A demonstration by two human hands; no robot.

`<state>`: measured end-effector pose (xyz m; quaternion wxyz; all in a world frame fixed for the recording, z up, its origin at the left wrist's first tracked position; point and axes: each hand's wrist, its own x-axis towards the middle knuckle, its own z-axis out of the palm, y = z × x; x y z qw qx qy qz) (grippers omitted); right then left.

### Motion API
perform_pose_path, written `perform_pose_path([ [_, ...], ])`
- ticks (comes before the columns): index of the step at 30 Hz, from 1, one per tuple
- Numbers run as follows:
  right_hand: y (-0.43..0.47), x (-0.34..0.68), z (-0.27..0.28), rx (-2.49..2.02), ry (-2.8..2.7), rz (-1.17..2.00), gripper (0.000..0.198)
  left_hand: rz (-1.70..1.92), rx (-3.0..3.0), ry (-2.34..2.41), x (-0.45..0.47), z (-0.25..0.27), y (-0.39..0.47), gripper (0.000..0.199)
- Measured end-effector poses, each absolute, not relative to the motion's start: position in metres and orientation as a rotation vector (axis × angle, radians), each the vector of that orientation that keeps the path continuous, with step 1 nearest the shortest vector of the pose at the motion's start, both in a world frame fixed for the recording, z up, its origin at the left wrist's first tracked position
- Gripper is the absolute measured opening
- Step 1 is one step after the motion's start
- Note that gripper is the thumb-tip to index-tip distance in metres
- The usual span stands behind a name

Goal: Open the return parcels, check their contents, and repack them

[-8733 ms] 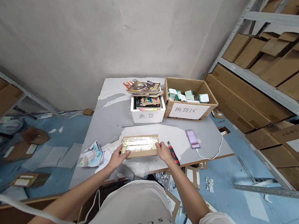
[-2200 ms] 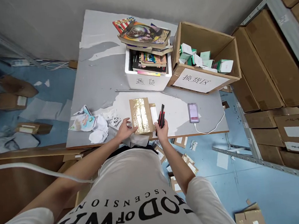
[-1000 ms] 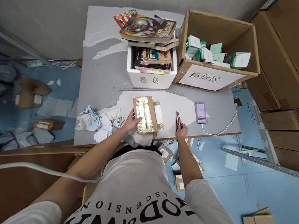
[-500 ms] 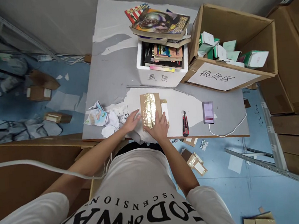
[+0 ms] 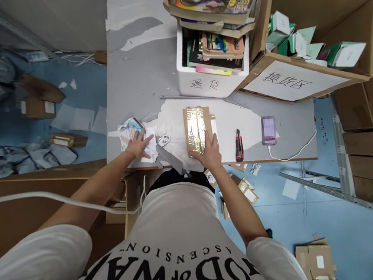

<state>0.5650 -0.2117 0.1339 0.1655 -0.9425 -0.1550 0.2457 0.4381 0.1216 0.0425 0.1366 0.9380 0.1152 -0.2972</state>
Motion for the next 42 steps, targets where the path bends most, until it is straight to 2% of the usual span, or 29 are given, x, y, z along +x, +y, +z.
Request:
perform_pose_path([
  [4,-0.212,0.565,0.135,-2.669,-0.422,0.714,0.108,-0.619,2.698,0.212,0.424,0.029,0.126,0.054],
  [6,-0.211,0.565,0.136,-2.663,-0.416,0.714,0.108,-0.524,2.690,0.167,0.414,0.027,0.135,0.038],
  [8,-0.211,0.565,0.136,-2.661,-0.416,0.702,0.107,-0.454,2.686,0.177,0.406,0.032,0.148,0.031],
  [11,-0.211,0.565,0.136,-2.663,-0.413,0.677,0.107,-0.249,2.668,0.380,0.407,0.049,0.166,0.040],
  [14,-0.210,0.565,0.134,-2.661,-0.405,0.677,0.108,-0.118,2.564,0.498,0.427,0.070,0.163,0.075],
  [17,-0.209,0.564,0.134,-2.666,-0.390,0.691,0.108,-0.425,2.482,0.425,0.464,0.080,0.132,0.104],
  [20,-0.208,0.563,0.135,-2.678,-0.374,0.690,0.108,-0.881,2.412,0.466,0.500,0.075,0.095,0.114],
  [22,-0.208,0.563,0.135,-2.675,-0.371,0.679,0.108,-1.048,2.437,0.480,0.517,0.067,0.076,0.112],
  [25,-0.209,0.564,0.135,-2.664,-0.358,0.687,0.108,-1.053,2.583,0.370,0.529,0.056,0.061,0.097],
  [31,-0.211,0.566,0.133,-2.585,-0.319,0.706,0.113,-0.755,2.715,0.044,0.525,0.042,0.049,0.050],
  [36,-0.221,0.572,0.127,-2.379,-0.236,0.682,0.137,-0.425,2.569,0.242,0.527,0.039,0.036,0.035],
  [38,-0.226,0.573,0.122,-2.242,-0.146,0.707,0.132,-0.297,2.442,0.244,0.531,0.040,0.025,0.032],
  [42,-0.238,0.571,0.117,-1.933,-0.068,0.699,0.106,-0.167,2.227,0.300,0.536,0.049,-0.001,0.034],
])
